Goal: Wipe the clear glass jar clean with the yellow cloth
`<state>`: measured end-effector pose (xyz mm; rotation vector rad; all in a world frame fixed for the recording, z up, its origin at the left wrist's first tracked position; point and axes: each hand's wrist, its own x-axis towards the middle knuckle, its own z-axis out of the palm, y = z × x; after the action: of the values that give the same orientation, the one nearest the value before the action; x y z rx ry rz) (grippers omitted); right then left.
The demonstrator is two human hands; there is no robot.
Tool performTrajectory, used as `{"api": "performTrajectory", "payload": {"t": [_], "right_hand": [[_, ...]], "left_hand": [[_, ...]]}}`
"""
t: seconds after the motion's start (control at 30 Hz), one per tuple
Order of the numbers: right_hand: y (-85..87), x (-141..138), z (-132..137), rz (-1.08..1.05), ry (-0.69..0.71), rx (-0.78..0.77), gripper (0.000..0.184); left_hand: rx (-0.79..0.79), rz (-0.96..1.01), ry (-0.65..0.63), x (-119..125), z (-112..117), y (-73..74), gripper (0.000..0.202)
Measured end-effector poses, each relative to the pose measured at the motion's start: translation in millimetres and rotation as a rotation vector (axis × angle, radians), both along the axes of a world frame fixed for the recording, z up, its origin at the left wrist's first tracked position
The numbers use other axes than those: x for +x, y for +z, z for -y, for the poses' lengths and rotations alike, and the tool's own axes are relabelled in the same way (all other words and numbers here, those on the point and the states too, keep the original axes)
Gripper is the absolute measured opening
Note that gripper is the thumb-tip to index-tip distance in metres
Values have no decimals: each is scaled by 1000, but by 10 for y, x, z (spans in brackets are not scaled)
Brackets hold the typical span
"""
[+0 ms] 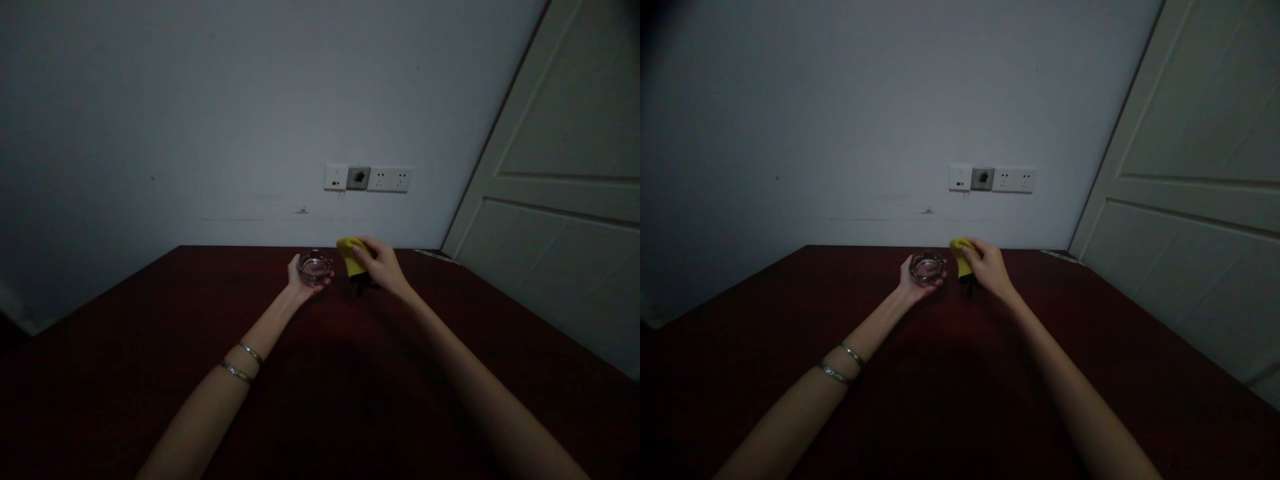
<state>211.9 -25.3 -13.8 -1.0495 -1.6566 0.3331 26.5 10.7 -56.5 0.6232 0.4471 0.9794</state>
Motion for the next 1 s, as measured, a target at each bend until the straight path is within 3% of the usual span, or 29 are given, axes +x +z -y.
{"api": "performTrajectory", "payload": {"t": [0.13,0.23,0.4,0.5,0.6,0.77,0.9,1.0], "right_hand": [[-42,138,-220,-156,69,-282,33],[-201,205,-271,-124,108,-411,28],[-577,151,-236,-43,107,-503,15],[-633,84,-219,-38,93,-468,18],[-532,88,-231,-81,64,-417,24],[-247,221,-299,-187,28,-357,36],[-6,250,-319,-225,73,-329,44],[133,188,-294,-180,164,-407,41]], "left_hand": [[-1,6,16,7,-14,-27,52],[8,-23,-28,-17,-11,-17,58],[40,-14,-63,-42,5,34,59],[30,27,-21,-21,14,48,54],[43,47,-1,1,13,40,51],[114,-39,-151,-2,3,9,60],[162,-48,-218,-2,17,2,59],[186,-93,-291,7,31,2,57]]}}
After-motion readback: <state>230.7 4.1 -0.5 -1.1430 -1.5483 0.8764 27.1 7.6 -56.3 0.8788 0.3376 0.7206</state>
